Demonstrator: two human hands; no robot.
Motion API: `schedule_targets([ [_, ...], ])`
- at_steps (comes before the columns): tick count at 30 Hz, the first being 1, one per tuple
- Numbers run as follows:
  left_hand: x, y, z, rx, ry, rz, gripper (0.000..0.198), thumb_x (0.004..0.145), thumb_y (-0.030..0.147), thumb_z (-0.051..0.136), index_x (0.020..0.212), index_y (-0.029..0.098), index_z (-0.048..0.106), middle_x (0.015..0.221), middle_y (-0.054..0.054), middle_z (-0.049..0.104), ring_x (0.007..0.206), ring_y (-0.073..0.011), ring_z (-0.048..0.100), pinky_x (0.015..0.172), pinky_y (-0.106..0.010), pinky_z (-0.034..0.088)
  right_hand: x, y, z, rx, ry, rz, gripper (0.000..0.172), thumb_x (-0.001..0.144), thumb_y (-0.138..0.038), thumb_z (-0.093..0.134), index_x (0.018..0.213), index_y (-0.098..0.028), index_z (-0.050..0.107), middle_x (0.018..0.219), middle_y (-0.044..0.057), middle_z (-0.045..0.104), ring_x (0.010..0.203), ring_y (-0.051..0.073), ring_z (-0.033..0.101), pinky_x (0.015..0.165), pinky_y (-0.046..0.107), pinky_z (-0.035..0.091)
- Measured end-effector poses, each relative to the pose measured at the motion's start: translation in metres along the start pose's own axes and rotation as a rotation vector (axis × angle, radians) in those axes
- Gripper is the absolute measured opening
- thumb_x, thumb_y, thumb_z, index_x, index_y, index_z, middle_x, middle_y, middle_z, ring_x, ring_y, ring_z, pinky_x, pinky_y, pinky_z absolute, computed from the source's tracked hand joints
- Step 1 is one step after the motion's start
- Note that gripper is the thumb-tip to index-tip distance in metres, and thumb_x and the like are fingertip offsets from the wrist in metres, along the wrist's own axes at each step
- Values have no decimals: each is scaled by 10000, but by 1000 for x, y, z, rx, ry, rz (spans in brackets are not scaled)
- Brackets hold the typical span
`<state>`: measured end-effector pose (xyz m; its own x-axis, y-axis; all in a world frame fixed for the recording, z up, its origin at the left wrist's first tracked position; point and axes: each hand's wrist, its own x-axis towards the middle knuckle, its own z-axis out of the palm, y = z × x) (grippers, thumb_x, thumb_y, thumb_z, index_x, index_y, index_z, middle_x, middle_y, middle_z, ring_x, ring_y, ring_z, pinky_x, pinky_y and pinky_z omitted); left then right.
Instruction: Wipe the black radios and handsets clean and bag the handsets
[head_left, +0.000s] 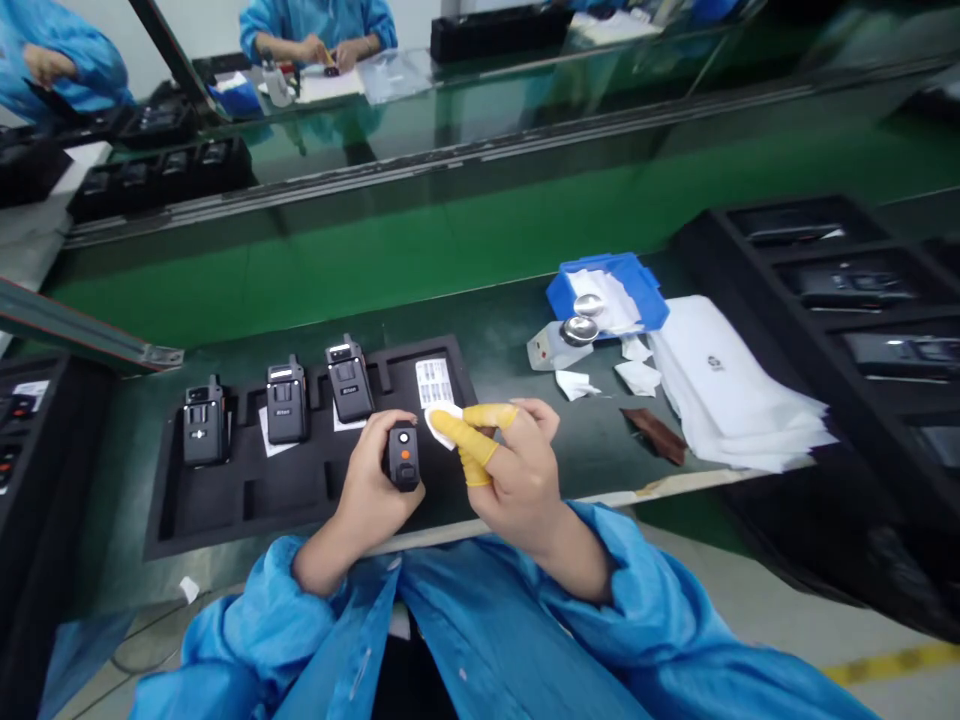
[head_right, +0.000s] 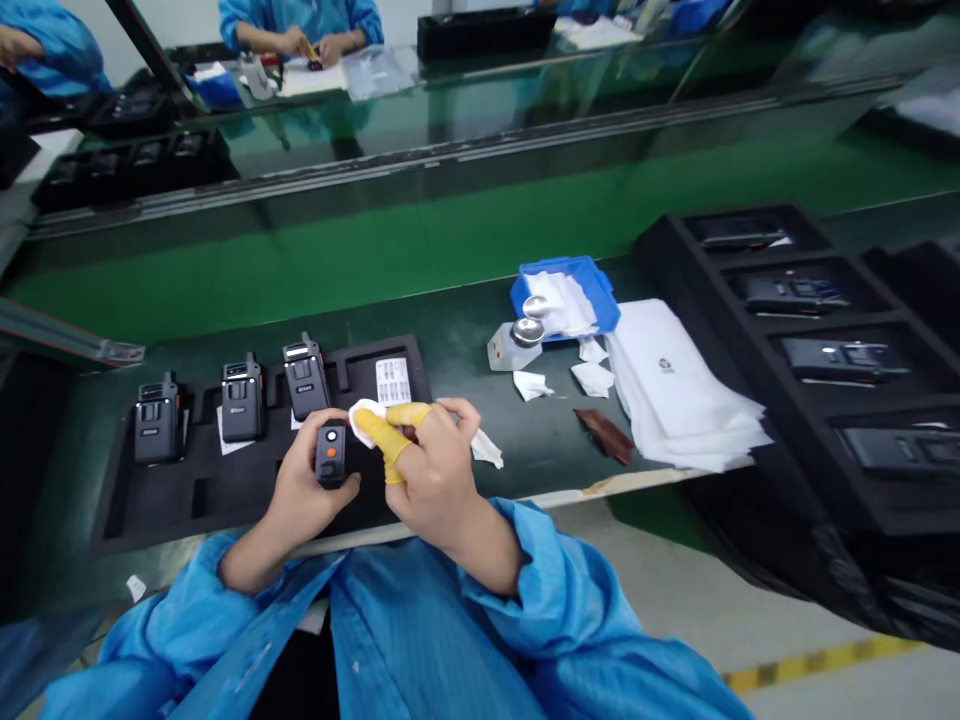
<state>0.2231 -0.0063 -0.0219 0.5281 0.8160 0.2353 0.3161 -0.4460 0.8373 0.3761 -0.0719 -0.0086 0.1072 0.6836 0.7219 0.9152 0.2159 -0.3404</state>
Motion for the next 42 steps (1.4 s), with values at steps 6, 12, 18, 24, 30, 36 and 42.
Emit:
schedule_targets([
  [6, -11, -6, 5, -2, -3, 40, 445, 602, 95, 576, 1022, 225, 508, 966, -28, 583, 901, -192, 589, 780, -347, 505, -3, -18, 6, -34, -115, -107, 338, 827, -56, 429, 907, -233, 706, 779, -22, 653, 741, 108, 531, 890, 364, 291],
  [12, -14, -5, 4, 18, 22, 72, 454, 614, 118, 582, 1051, 221, 511, 998, -39, 583, 941, -199, 586, 810, -360, 500, -9, -19, -1, -45, -114, -153, 303, 833, -62, 451, 749, -228, 691, 734, -31, 638, 752, 106, 532, 895, 384, 278],
  [18, -13, -6, 3, 61, 36, 77, 444, 628, 103, 563, 1046, 231, 486, 964, -21, 567, 906, -188, 596, 785, -347, 513, -4, -9, -1, -169, -46, -73, 292, 814, -56, 472, 827, -243, 695, 768, -25, 625, 713, 97, 509, 857, 357, 284],
  [24, -17, -9, 3, 7, 26, 69, 443, 650, 162, 612, 1071, 226, 487, 1013, -50, 572, 948, -210, 596, 820, -380, 518, -2, -26, 6, -79, -75, -125, 313, 838, -69, 444, 809, -257, 693, 693, -32, 604, 747, 114, 506, 898, 383, 283],
  [30, -19, -7, 6, 5, 86, 40, 451, 625, 153, 646, 1047, 241, 514, 1001, -36, 565, 930, -207, 586, 800, -374, 519, -5, -37, 7, -163, -39, -50, 309, 787, -37, 447, 564, -198, 588, 617, -23, 561, 677, 108, 470, 892, 368, 277],
  [36, -21, -9, 4, 0, 124, -19, 442, 628, 105, 612, 1035, 232, 498, 994, -33, 562, 936, -196, 577, 854, -395, 495, -13, -24, 6, -175, -97, 14, 314, 809, -51, 440, 590, -191, 615, 653, -5, 591, 677, 114, 478, 869, 352, 275],
  [42, -20, -8, 4, 28, 106, 42, 452, 647, 158, 639, 1067, 241, 494, 995, -24, 552, 926, -194, 573, 813, -370, 509, -2, -25, 6, -69, -26, -31, 261, 817, -69, 487, 697, -209, 672, 744, -5, 624, 733, 121, 500, 880, 371, 286],
])
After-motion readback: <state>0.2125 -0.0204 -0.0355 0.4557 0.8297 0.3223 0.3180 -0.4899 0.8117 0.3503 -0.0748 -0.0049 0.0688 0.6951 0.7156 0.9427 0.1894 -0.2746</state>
